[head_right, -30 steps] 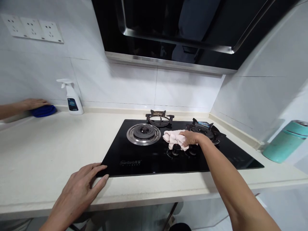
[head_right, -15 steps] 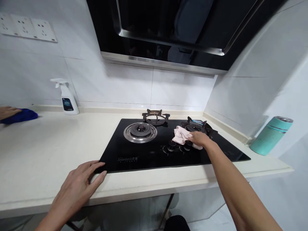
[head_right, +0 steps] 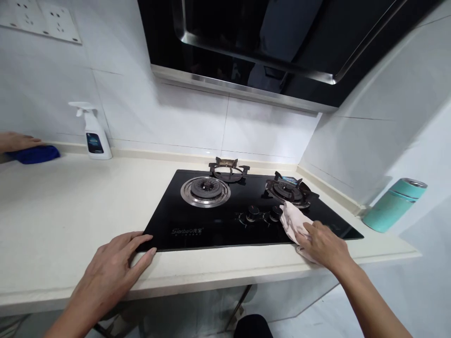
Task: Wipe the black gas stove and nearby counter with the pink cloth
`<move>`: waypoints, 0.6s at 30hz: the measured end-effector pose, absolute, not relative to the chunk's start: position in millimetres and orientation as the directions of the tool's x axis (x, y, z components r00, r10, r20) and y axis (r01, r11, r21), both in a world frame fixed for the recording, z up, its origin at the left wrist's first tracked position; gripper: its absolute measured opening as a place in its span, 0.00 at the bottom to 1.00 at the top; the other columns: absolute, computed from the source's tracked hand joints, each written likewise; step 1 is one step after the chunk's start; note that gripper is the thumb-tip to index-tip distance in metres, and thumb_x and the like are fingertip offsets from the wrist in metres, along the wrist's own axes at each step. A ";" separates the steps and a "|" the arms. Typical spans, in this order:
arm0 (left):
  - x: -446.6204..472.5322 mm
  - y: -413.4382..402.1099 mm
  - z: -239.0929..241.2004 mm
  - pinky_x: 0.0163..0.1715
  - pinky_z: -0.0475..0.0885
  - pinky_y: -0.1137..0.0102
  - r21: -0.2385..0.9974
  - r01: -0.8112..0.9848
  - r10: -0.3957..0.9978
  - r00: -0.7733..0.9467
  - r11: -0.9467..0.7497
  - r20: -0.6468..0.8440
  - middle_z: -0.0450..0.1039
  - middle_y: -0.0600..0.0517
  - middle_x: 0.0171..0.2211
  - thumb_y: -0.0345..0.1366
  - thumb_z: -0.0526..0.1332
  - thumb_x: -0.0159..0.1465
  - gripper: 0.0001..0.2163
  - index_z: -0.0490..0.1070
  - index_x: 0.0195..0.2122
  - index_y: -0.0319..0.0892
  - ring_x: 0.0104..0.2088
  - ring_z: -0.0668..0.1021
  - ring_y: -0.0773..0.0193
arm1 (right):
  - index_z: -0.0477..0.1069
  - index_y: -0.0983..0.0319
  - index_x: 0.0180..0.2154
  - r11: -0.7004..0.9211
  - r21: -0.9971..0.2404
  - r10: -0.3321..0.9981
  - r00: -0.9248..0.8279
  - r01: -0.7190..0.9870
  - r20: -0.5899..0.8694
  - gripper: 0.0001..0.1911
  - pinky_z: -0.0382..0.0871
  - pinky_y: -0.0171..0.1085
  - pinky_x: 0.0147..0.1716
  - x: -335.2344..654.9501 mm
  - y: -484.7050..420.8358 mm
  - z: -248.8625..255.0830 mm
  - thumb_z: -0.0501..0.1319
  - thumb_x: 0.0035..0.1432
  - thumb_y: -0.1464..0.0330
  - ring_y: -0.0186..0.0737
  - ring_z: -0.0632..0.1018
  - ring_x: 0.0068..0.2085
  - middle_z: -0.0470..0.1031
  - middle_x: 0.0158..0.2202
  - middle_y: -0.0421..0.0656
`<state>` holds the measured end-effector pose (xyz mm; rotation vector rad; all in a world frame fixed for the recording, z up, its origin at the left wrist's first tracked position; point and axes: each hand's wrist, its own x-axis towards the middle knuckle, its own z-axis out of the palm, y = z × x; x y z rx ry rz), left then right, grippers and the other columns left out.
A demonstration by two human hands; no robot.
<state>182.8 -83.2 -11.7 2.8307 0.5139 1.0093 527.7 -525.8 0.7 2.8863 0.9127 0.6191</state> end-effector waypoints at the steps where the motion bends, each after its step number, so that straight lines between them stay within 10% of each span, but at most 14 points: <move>1: 183.0 -83.0 -12.1 0.50 0.71 0.53 0.193 0.281 0.340 0.725 -0.940 0.599 0.77 0.43 0.52 0.51 0.54 0.70 0.20 0.78 0.51 0.45 0.52 0.78 0.46 | 0.79 0.54 0.41 -0.829 0.192 0.557 0.748 0.525 0.361 0.19 0.70 0.52 0.47 526.4 -526.4 3.2 0.60 0.61 0.49 0.59 0.75 0.53 0.74 0.56 0.53; 8: 182.3 -81.8 -15.4 0.52 0.70 0.53 0.162 0.261 0.304 0.728 -0.952 0.614 0.77 0.43 0.53 0.50 0.54 0.72 0.19 0.76 0.53 0.45 0.53 0.77 0.46 | 0.62 0.60 0.67 -0.849 -0.024 0.510 0.830 0.528 0.228 0.37 0.71 0.47 0.53 543.9 -490.7 10.2 0.52 0.66 0.45 0.54 0.72 0.63 0.66 0.67 0.51; 18: 182.1 -86.2 -14.8 0.52 0.70 0.53 0.126 0.280 0.297 0.730 -0.952 0.616 0.76 0.41 0.53 0.48 0.52 0.72 0.19 0.76 0.53 0.43 0.53 0.77 0.46 | 0.76 0.67 0.47 -0.876 0.232 0.483 0.753 0.424 0.447 0.22 0.68 0.48 0.46 470.8 -459.3 -12.7 0.52 0.69 0.58 0.54 0.76 0.44 0.77 0.47 0.55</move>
